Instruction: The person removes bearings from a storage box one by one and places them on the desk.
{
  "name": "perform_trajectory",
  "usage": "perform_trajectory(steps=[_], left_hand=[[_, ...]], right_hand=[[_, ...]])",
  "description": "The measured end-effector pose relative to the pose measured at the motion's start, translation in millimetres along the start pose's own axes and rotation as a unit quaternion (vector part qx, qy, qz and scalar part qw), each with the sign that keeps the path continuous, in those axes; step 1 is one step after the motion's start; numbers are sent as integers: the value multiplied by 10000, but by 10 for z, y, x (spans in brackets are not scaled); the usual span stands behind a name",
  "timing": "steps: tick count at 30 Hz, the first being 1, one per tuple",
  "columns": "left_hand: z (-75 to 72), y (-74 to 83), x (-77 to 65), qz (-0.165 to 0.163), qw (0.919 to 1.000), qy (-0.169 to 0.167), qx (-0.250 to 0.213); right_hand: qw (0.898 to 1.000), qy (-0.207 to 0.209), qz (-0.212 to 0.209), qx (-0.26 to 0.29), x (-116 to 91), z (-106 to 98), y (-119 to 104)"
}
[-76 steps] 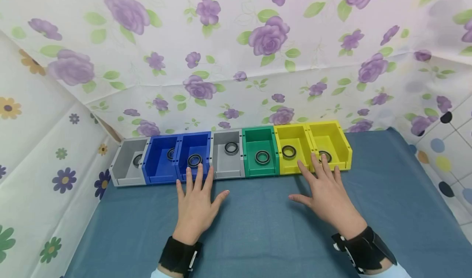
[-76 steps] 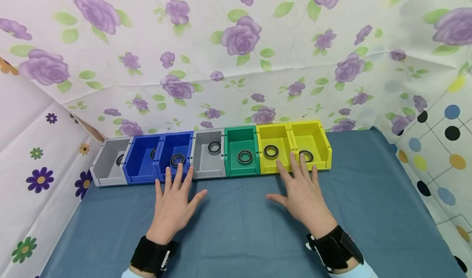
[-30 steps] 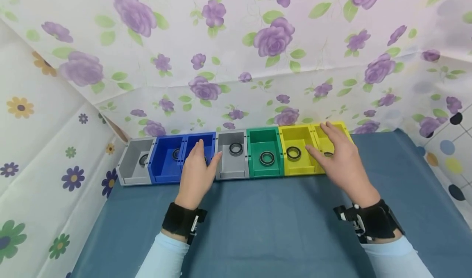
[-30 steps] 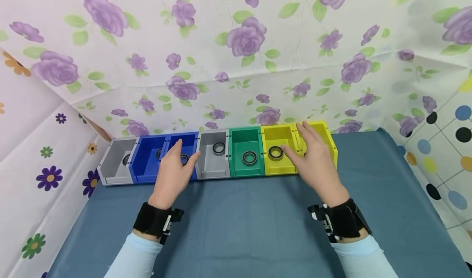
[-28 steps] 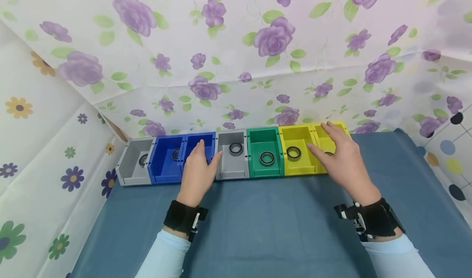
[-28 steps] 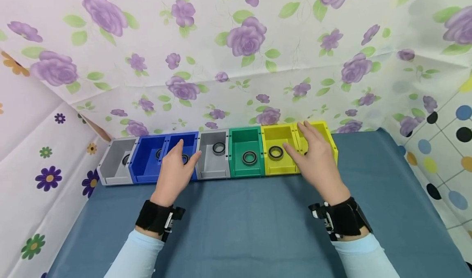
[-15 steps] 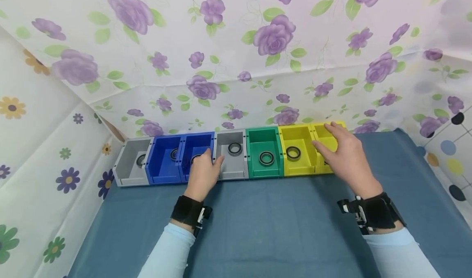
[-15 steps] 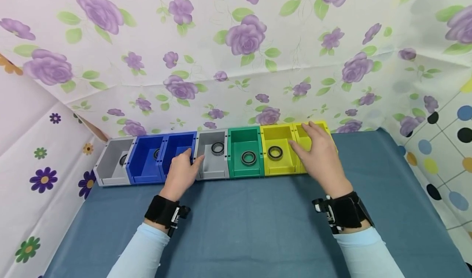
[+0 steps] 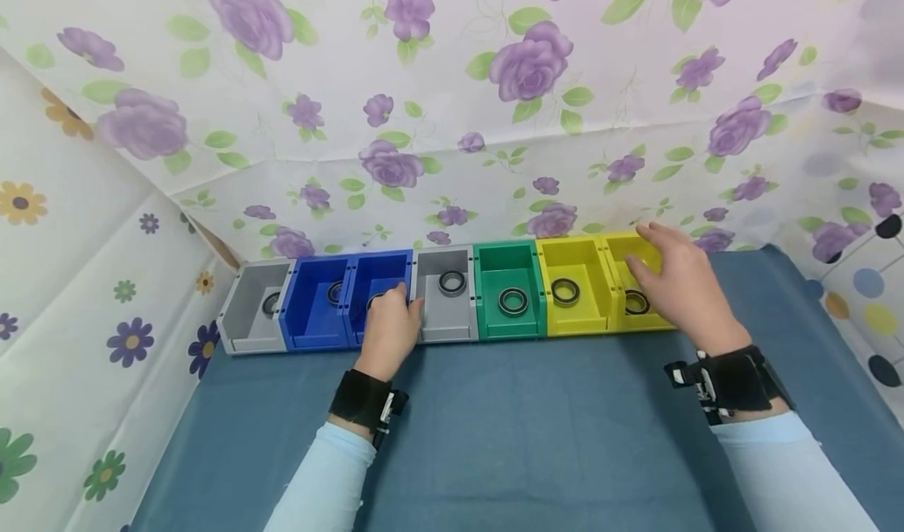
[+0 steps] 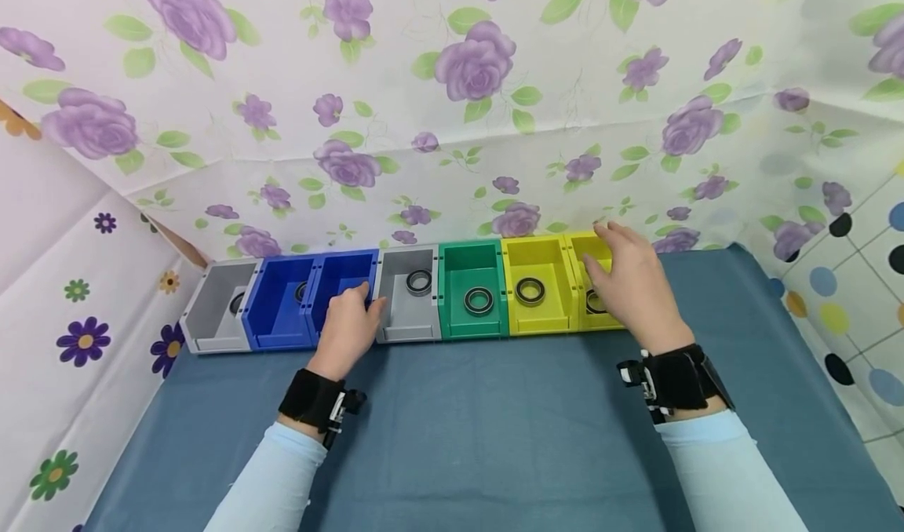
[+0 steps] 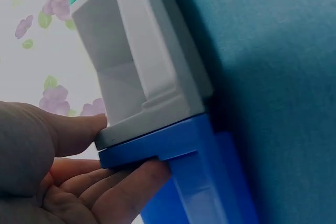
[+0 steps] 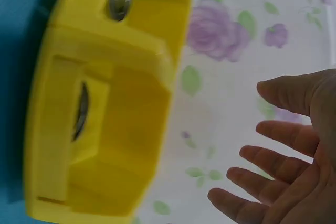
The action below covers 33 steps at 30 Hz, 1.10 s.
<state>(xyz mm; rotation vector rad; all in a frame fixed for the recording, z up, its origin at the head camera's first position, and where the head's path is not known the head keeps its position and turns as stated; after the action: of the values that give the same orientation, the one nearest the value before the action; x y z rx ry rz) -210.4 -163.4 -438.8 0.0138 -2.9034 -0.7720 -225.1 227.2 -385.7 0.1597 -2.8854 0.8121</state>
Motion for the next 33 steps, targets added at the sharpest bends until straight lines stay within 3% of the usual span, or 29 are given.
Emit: perform_trajectory(steps=[9, 24, 33], left_hand=[[-84, 15, 43, -306, 9986, -357, -258], [-47, -3, 71, -476, 9961, -374, -635], [-67, -33, 76, -431, 9956, -504, -656]], right_hand=[[9951, -966, 179, -51, 49, 284, 286], [9858, -1571, 550, -242, 172, 522, 491], [9777, -1977, 525, -473, 198, 664, 602]])
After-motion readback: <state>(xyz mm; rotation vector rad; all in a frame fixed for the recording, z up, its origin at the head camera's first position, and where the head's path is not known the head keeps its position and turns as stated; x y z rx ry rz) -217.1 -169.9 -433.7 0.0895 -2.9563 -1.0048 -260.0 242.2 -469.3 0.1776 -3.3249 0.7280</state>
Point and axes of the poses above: each hand's wrist, its own x-axis towards the middle knuckle, its own z-axis out of the palm, y = z × x, the point moved 4 cm from there along x, towards the middle knuckle, and after that the axes turned 3 degrees about z, right-handed, at the moved point
